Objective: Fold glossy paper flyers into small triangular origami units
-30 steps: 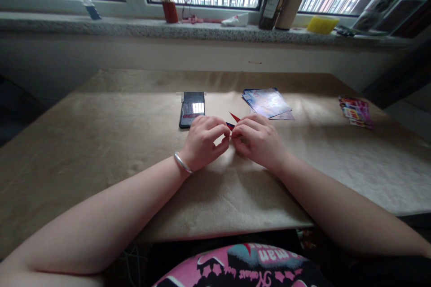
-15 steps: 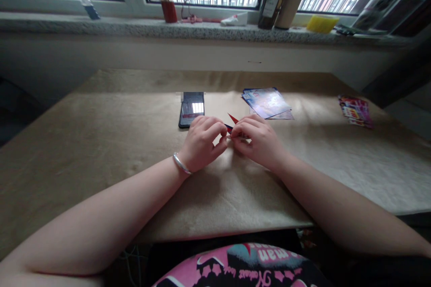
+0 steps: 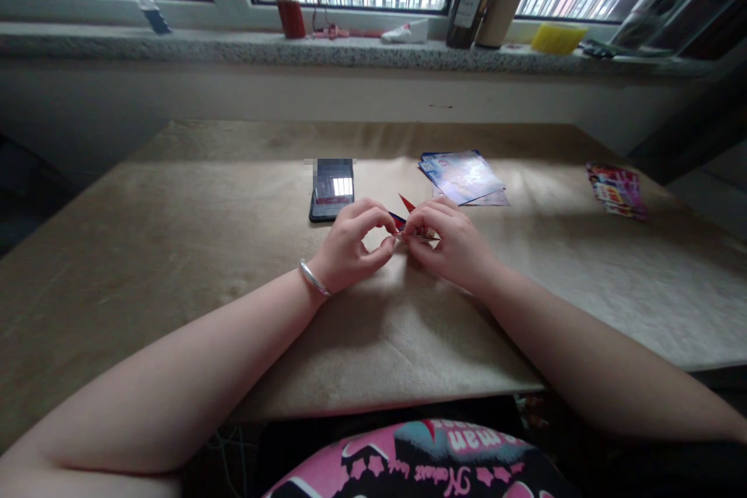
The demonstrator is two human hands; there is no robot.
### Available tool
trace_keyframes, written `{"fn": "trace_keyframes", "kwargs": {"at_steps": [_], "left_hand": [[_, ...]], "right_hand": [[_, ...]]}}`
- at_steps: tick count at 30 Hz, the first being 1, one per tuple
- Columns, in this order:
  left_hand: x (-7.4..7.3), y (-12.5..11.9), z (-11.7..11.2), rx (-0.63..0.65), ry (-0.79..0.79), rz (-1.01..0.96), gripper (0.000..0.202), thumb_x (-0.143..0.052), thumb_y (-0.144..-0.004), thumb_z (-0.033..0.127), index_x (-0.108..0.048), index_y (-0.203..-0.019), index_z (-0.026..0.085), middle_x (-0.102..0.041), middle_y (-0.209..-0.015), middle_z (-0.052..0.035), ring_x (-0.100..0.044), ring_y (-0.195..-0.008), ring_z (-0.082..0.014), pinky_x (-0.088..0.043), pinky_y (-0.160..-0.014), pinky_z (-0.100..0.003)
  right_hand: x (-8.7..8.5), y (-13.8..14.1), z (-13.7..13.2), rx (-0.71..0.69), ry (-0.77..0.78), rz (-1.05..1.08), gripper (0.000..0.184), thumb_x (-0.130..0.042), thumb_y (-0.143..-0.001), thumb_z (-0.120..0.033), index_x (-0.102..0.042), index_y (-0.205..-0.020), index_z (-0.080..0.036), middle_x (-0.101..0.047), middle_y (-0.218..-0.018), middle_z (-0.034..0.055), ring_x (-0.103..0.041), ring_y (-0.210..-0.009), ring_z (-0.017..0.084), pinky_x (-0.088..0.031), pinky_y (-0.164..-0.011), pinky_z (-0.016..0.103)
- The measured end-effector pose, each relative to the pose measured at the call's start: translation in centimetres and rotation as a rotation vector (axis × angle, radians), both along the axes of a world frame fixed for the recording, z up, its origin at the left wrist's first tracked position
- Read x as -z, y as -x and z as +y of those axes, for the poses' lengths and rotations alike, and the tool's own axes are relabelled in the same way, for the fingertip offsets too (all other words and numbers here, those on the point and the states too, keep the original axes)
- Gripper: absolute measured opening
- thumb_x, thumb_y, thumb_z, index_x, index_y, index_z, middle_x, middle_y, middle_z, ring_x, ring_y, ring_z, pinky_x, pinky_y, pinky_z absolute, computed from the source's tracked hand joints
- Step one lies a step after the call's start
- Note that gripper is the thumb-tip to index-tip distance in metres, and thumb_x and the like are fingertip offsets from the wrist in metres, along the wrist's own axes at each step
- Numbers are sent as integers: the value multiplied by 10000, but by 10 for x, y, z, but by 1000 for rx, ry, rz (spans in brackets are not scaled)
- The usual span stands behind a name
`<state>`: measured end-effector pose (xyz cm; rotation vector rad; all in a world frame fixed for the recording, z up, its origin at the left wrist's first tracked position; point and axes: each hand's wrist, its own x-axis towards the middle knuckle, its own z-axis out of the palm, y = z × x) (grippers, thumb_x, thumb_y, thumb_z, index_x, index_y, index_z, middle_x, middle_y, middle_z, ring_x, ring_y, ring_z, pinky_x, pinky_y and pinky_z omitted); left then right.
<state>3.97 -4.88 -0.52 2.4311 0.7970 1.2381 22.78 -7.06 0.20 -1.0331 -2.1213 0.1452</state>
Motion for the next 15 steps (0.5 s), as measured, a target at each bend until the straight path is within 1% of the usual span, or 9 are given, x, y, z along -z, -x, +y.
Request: {"fn": "trace_keyframes", "kwargs": {"at_steps": [4, 8, 9, 12, 15], "left_hand": [[0, -2, 0, -5, -14, -38, 42, -563, -781, 141, -572, -776, 182, -586, -835, -30, -555, -794, -141, -478, -744, -291], [-1, -2, -1, 12, -13, -80, 29, -574, -795, 156, -578, -773, 175, -577, -820, -25, -549, -780, -130, -471, -726, -269], [-2, -2, -2, 15, -4, -84, 29, -576, -797, 163, -577, -771, 174, -575, -819, -24, -547, -780, -130, -468, -729, -268], [-2, -1, -2, 27, 40, -90, 26, -577, -801, 171, -573, -774, 170, -575, -819, -21, -545, -789, -131, -461, -742, -269], [-2, -1, -2, 46, 73, -110, 40, -574, -808, 188, -561, -775, 167, -573, -802, -16, -541, -776, -129, -452, -735, -266]], "right_hand": [[-1, 3, -2, -7, 39, 68, 46, -593, -770, -181, -584, -790, -221, -605, -743, 11, -522, -782, 182, -436, -725, 308], [-2, 6, -4, 4, 132, 153, 30, -597, -796, -212, -605, -824, -215, -617, -748, 9, -521, -750, 169, -424, -669, 289], [-2, 6, -4, -4, 155, 159, 18, -592, -804, -217, -607, -810, -213, -617, -741, 8, -520, -745, 166, -421, -668, 289], [-3, 7, -3, -16, 202, 181, 64, -575, -824, -229, -609, -776, -204, -618, -734, 8, -522, -752, 163, -417, -685, 293], [-4, 8, -4, -20, 216, 189, 79, -565, -833, -231, -607, -772, -201, -619, -736, 10, -521, -755, 162, -413, -696, 295]]}}
